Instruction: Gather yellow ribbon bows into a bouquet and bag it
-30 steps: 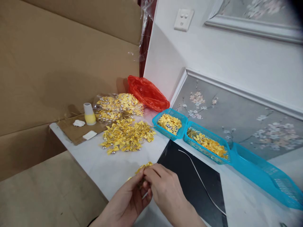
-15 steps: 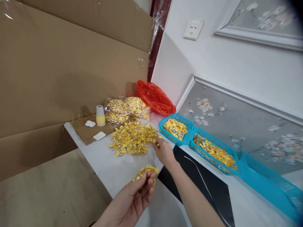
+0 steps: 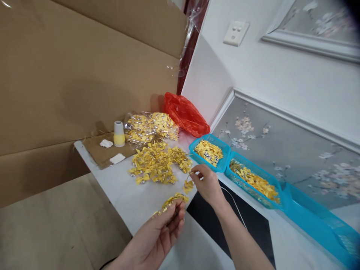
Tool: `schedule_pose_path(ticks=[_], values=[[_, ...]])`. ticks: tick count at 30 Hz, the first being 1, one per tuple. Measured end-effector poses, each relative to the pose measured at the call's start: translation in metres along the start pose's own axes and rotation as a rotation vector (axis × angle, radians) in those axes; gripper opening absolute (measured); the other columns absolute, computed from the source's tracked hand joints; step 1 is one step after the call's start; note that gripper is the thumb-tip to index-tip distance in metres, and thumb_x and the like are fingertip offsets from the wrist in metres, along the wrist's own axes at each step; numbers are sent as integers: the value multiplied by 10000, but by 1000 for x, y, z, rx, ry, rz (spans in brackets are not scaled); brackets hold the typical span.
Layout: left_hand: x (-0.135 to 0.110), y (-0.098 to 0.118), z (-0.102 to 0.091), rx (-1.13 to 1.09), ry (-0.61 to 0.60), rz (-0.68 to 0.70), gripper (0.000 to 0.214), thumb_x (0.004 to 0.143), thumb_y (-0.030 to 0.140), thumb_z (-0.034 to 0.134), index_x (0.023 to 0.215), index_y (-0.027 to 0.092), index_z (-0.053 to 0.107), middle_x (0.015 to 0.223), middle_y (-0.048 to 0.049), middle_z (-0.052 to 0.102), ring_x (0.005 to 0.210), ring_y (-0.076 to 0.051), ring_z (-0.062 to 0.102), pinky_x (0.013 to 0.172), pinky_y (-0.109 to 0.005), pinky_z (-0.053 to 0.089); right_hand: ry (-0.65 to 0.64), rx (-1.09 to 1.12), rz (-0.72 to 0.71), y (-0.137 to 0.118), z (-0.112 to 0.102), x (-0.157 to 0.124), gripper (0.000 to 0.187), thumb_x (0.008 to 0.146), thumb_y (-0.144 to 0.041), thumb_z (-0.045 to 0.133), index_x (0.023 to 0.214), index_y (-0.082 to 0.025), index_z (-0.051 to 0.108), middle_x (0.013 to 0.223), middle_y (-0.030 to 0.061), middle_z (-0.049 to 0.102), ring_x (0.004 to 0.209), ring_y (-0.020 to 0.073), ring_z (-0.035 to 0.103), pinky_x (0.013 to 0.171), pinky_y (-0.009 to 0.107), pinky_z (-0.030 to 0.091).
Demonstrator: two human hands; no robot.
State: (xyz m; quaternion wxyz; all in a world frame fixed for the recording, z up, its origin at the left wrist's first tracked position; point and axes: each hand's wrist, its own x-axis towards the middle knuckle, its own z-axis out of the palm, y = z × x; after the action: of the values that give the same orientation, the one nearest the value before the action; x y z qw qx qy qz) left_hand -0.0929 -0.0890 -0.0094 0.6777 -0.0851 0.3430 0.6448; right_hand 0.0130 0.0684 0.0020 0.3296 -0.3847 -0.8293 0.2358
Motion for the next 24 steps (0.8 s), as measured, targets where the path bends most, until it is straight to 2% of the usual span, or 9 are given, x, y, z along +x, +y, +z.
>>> schedule_pose_path(ticks=[2, 4, 9, 12, 14, 18, 24], values=[[2, -2, 2, 0, -6, -9, 194, 817, 90, 617, 1001, 67, 676, 978, -127, 705, 722, -130, 680, 658, -232, 584, -61, 7, 35, -3, -10, -9, 113, 801, -236, 548, 738, -191, 629, 597, -23, 582, 489, 108, 504, 503, 217, 389], [4, -5, 3, 2, -13, -20, 196, 814, 89, 622, 1000, 68, 676, 970, -121, 705, 723, -127, 679, 658, -226, 582, -108, 17, 65, -5, -17, -17, 139, 813, -253, 539, 703, -195, 603, 517, -49, 519, 448, 98, 466, 461, 208, 346], [7, -8, 4, 14, -34, -32, 217, 803, 85, 634, 1016, 62, 673, 996, -126, 696, 745, -128, 675, 672, -222, 577, -164, 64, 136, -12, -24, -33, 137, 830, -273, 535, 729, -197, 588, 578, -44, 540, 505, 102, 497, 476, 204, 358], [8, -9, 5, 25, -37, -25, 222, 813, 86, 621, 1028, 53, 668, 1007, -135, 689, 771, -137, 674, 689, -229, 574, -237, 140, 181, -22, -24, -44, 114, 849, -259, 525, 802, -205, 614, 652, -31, 594, 568, 113, 557, 522, 206, 406], [8, -10, 5, 23, -25, -24, 215, 823, 88, 608, 1028, 54, 666, 989, -135, 689, 771, -141, 675, 689, -236, 573, -240, 139, 131, -31, -22, -53, 111, 845, -207, 529, 847, -209, 640, 726, -14, 623, 644, 124, 591, 597, 217, 443], [8, -12, 4, 8, -18, -22, 173, 826, 87, 604, 984, 69, 671, 912, -111, 690, 726, -133, 666, 672, -244, 568, -187, 57, -52, -43, -16, -72, 230, 867, -133, 463, 938, -208, 669, 873, 40, 627, 780, 155, 609, 721, 255, 477], [8, -14, 2, 23, 10, -8, 136, 789, 63, 645, 911, 108, 683, 832, -49, 672, 644, -87, 624, 573, -182, 536, -313, -29, -104, -52, -14, -90, 405, 845, -68, 394, 1170, -222, 582, 1020, 64, 628, 897, 195, 625, 789, 303, 507]])
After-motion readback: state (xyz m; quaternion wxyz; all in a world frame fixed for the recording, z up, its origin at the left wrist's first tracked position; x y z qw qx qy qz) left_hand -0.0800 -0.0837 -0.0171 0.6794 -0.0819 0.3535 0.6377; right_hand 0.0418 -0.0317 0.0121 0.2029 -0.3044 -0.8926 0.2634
